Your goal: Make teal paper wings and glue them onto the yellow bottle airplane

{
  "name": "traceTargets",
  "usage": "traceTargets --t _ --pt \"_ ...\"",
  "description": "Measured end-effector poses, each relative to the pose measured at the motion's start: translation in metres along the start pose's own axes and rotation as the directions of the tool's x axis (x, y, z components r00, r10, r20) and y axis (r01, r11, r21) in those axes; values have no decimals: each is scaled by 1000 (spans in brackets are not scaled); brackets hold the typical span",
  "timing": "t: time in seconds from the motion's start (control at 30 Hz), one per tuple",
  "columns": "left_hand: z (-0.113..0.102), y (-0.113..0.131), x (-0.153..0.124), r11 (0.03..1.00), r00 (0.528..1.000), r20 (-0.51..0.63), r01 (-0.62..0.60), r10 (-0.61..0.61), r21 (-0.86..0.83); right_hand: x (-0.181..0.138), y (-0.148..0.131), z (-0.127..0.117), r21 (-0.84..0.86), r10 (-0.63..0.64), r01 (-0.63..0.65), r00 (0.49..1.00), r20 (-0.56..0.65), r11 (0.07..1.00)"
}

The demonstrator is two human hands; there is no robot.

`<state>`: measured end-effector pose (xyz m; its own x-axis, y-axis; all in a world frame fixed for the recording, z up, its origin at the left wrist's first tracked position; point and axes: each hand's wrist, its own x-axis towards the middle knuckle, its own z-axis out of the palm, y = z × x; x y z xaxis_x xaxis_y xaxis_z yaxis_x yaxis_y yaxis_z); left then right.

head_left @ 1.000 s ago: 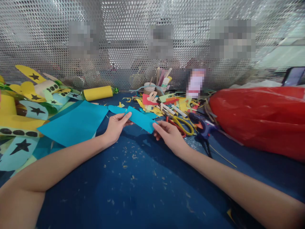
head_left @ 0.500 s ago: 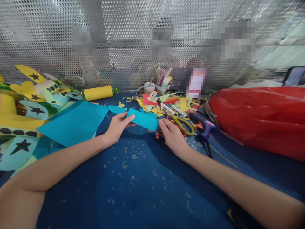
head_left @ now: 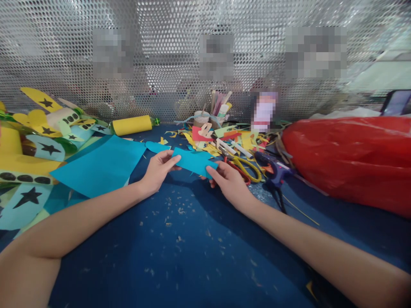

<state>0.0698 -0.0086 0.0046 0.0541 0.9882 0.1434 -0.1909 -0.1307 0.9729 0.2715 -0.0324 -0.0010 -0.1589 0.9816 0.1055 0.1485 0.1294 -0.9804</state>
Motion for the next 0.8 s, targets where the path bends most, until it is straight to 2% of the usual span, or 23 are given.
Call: traceTargets --t 0.13,0.23,0.4,0.5,0.6,0.8 --pt "-2 -1 0 1000 1000 10 5 -5 10 -1 -2 0 9 -8 9 1000 -15 1000" --pt "-5 -2 0 997 999 49 -4 0 80 -2 -5 0 6 -9 9 999 -36 1000" --pt "-5 2 0 951 983 121 -164 136 263 -2 -4 0 -47 -46 46 999 14 998" --pt "-3 4 -3 938 987 153 -103 55 330 -2 -3 0 -43 -39 39 999 2 998" --pt "-2 3 -4 937 991 135 -26 -23 349 -2 -4 0 3 -10 10 999 -31 1000" --pt "-2 1 -3 939 997 71 -12 -13 345 -1 -3 -1 35 -30 33 996 -85 999"
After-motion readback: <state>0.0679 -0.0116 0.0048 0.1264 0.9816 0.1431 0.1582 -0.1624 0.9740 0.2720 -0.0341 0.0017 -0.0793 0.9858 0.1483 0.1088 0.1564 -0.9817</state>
